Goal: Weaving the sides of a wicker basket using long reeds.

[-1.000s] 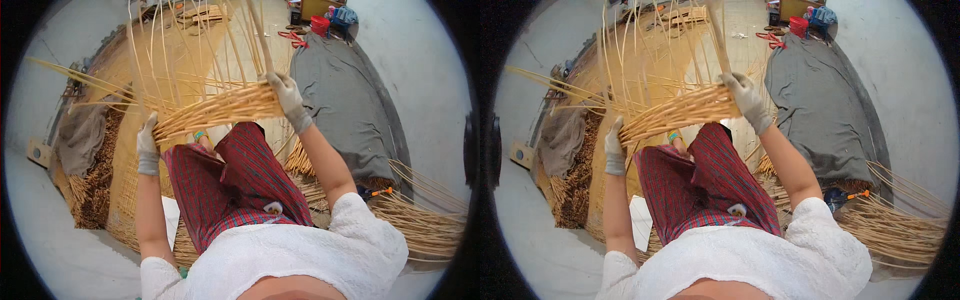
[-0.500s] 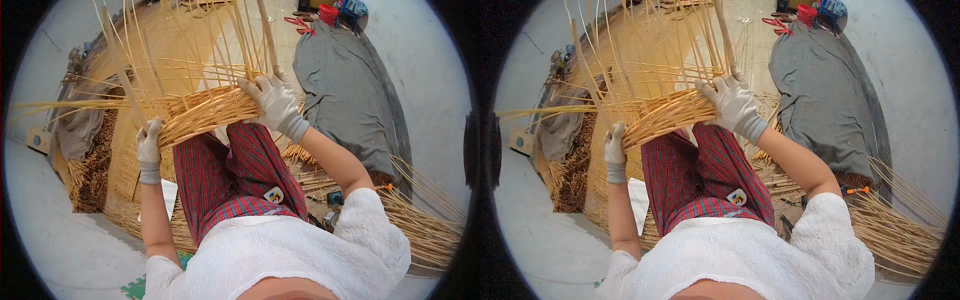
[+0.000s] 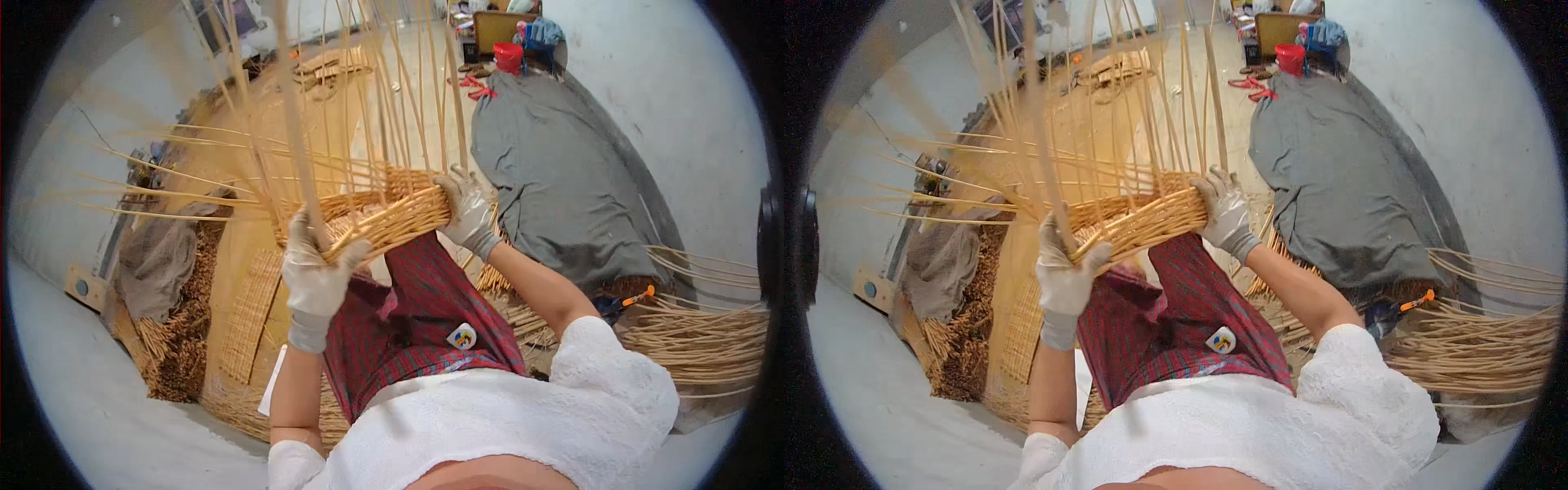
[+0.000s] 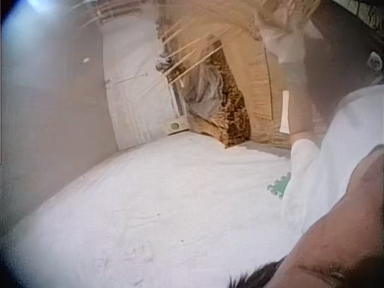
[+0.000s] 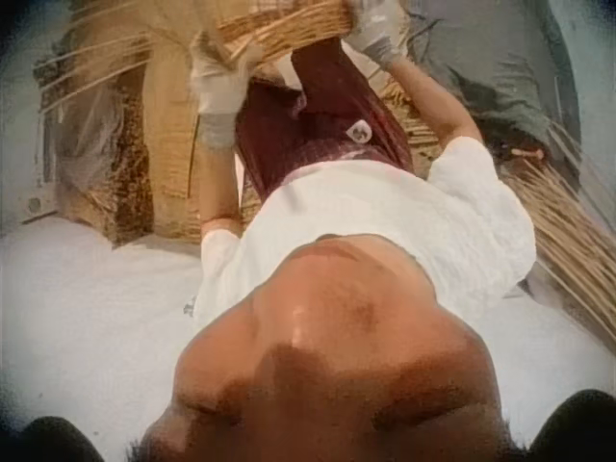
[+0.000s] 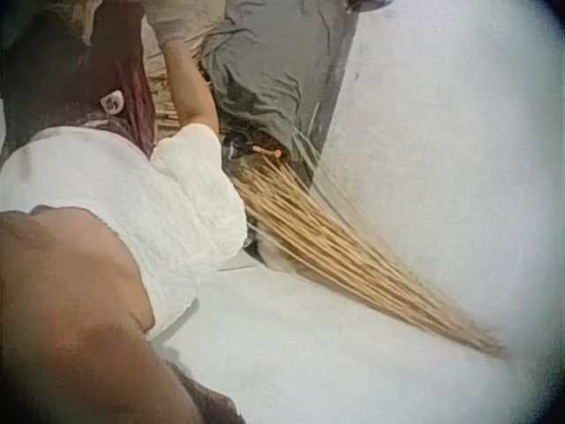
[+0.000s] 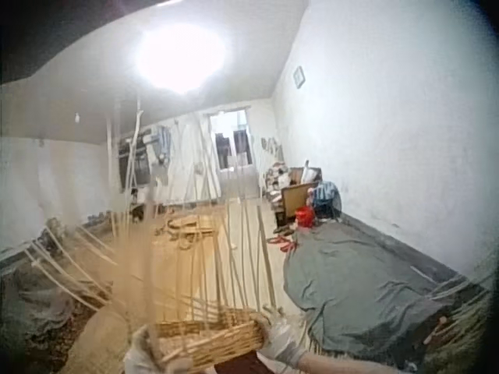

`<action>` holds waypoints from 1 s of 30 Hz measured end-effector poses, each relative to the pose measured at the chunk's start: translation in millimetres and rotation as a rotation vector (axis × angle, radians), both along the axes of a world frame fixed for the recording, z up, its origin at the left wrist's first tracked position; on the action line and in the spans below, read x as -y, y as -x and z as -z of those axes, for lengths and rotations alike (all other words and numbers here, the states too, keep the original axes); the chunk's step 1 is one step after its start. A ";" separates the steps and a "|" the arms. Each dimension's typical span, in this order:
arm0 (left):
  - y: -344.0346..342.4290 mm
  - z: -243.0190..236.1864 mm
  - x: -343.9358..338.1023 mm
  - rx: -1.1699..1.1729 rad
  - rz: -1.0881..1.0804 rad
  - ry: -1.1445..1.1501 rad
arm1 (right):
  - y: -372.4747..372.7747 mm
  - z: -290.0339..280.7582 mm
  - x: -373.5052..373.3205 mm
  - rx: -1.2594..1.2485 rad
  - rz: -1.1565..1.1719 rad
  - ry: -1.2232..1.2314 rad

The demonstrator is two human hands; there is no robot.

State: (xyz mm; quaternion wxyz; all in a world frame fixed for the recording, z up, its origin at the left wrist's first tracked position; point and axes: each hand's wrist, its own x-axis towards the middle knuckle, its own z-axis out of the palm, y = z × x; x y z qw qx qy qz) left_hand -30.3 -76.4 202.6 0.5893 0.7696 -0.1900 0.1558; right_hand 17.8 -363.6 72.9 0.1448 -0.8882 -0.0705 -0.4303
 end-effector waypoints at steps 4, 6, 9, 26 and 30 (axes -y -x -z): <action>29.4 -35.1 21.4 0.395 0.110 -0.293 | -27.4 0.3 8.0 0.032 -0.220 -0.124; 28.2 -46.5 19.5 0.676 0.034 -0.562 | -38.0 9.8 -7.7 0.015 -0.369 -0.290; 23.3 -50.2 30.2 0.901 0.226 -0.748 | -58.0 56.4 -19.8 -0.186 -0.513 -0.593; 28.6 86.8 -57.8 0.531 -0.162 -0.989 | 42.3 -6.5 -92.4 -0.421 -0.548 -0.196; 26.4 105.6 -124.8 0.004 -0.247 -1.094 | 38.1 1.7 -93.7 -0.252 -0.403 -0.097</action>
